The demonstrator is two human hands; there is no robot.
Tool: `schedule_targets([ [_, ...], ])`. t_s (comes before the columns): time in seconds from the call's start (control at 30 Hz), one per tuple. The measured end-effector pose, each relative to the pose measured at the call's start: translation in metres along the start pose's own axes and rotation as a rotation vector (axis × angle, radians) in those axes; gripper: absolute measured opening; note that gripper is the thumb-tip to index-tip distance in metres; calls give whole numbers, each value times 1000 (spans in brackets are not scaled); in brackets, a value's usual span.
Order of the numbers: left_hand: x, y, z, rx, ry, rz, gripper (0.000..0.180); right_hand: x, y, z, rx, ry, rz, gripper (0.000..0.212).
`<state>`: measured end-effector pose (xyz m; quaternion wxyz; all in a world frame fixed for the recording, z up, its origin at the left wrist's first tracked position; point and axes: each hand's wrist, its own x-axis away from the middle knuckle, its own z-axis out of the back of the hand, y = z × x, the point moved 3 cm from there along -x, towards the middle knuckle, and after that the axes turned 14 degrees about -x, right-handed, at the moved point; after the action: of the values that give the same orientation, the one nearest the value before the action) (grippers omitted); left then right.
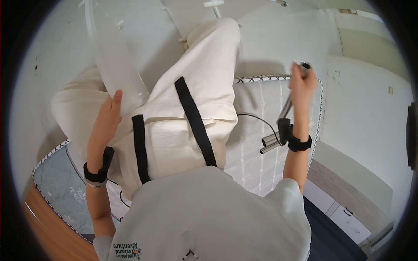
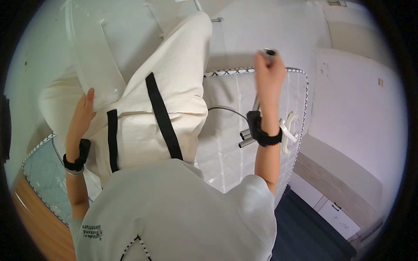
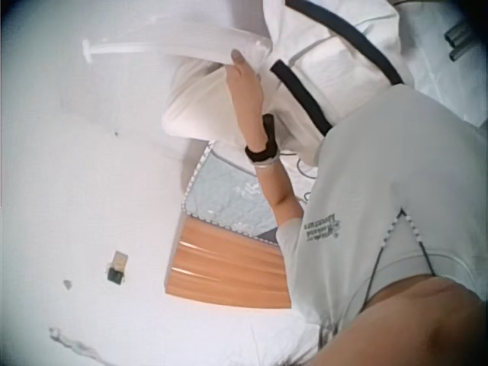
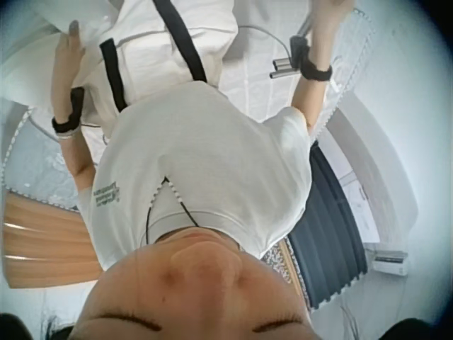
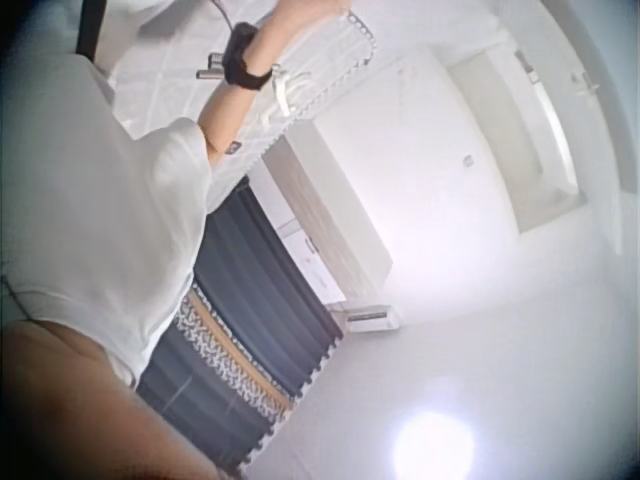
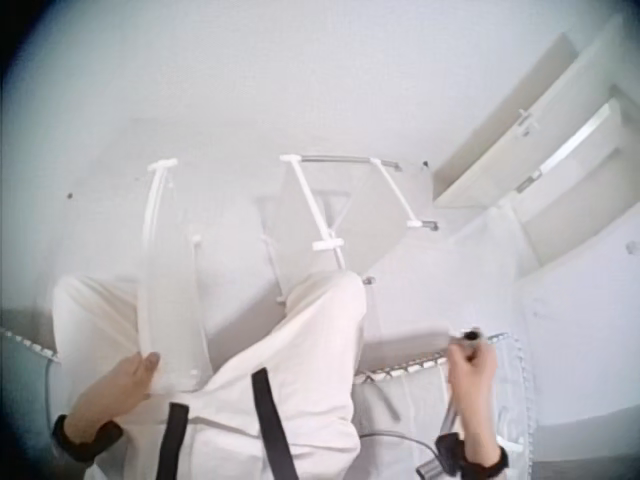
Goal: Assembling a white plastic shelving unit or rack.
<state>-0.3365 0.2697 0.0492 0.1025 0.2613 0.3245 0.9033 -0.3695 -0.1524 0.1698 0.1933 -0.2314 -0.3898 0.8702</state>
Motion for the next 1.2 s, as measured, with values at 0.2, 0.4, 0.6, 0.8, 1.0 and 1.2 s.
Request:
schedule_targets([
  [0.2, -9, 11, -3, -113, 120, -112, 52, 8, 107, 118, -384, 493, -324, 14],
  [0.4, -16, 33, -2, -28, -19, 135, 52, 58, 282, 182, -223, 534, -645, 28],
  [0.6, -13, 24, -5, -122, -27, 180, 54, 152, 371, 160, 691, 265, -724, 75],
  [0.8, -7, 25, -2, 21, 1, 262, 57, 169, 314, 112, 746, 460, -827, 41],
  [1.0, -11, 12, -6, 173, -13, 350, 59, 141, 300, 103, 441, 297, -619, 60],
  [1.2, 2, -34, -13, -171, 126, 14, 53, 132, 261, 72, 545, 366, -531, 64],
])
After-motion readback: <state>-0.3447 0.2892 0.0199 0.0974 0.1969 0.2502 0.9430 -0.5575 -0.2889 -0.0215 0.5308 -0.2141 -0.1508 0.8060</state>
